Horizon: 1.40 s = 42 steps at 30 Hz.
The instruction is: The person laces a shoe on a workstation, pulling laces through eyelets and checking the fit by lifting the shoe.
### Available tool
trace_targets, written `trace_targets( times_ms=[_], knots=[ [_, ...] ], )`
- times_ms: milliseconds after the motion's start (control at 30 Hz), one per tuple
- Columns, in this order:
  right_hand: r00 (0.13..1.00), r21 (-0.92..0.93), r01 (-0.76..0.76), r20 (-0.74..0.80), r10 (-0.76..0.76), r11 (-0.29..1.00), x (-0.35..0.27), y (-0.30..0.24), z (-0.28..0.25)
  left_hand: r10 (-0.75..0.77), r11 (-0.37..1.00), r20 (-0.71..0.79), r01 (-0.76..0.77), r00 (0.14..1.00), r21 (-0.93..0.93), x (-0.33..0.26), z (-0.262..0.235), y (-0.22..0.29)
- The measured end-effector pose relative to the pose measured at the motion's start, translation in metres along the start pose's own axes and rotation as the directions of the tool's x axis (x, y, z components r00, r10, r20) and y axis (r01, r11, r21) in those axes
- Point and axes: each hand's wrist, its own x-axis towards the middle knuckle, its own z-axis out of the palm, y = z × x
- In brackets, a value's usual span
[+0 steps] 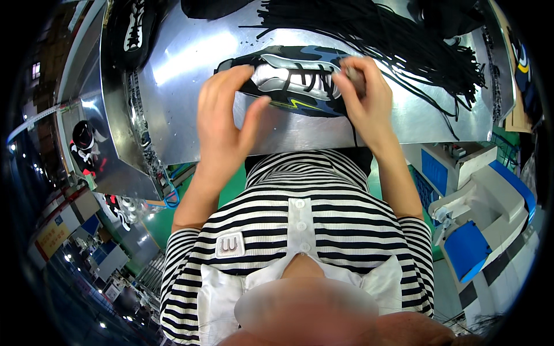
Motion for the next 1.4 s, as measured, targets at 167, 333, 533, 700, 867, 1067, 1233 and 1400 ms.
trace_targets(
  times_ms=[167,333,533,700,867,1067,1233,1400],
  knots=[
    [0.98,-0.39,0.018,0.188,0.06,0.92,-0.036,-0.007,-0.013,0.124,0.989,0.175,-0.136,0.977,0.054,0.007,0.024,0.026],
    [0.998,-0.268,-0.015,0.052,0.03,0.963,-0.024,-0.001,-0.015,0.138,0.966,0.26,-0.187,0.956,0.177,0.027,0.039,0.022],
    [0.986,-0.189,0.127,0.132,-0.103,0.974,-0.03,-0.029,-0.017,0.11,0.983,0.28,-0.145,0.954,0.108,0.035,0.066,0.012],
    [0.674,-0.08,0.433,0.69,-0.264,0.898,-0.085,-0.014,-0.008,-0.008,0.997,0.303,-0.014,0.953,0.072,0.051,0.075,-0.001],
    [0.956,-0.005,-0.226,0.19,0.223,0.974,-0.064,-0.008,-0.018,-0.089,0.971,0.274,0.145,0.958,-0.19,0.05,0.058,0.003],
    [0.916,0.448,-0.398,0.244,0.319,0.801,-0.018,0.018,0.012,0.069,0.927,0.062,-0.041,0.996,-0.372,0.039,0.053,0.022],
    [0.844,0.379,-0.412,0.5,0.191,0.829,-0.043,0.013,0.007,0.02,0.962,0.074,0.001,0.997,-0.275,0.038,0.038,0.016],
    [0.654,0.192,-0.529,0.713,0.253,0.827,-0.039,-0.016,-0.003,-0.016,0.955,0.123,0.052,0.992,-0.292,0.023,0.044,-0.022]
  ],
)
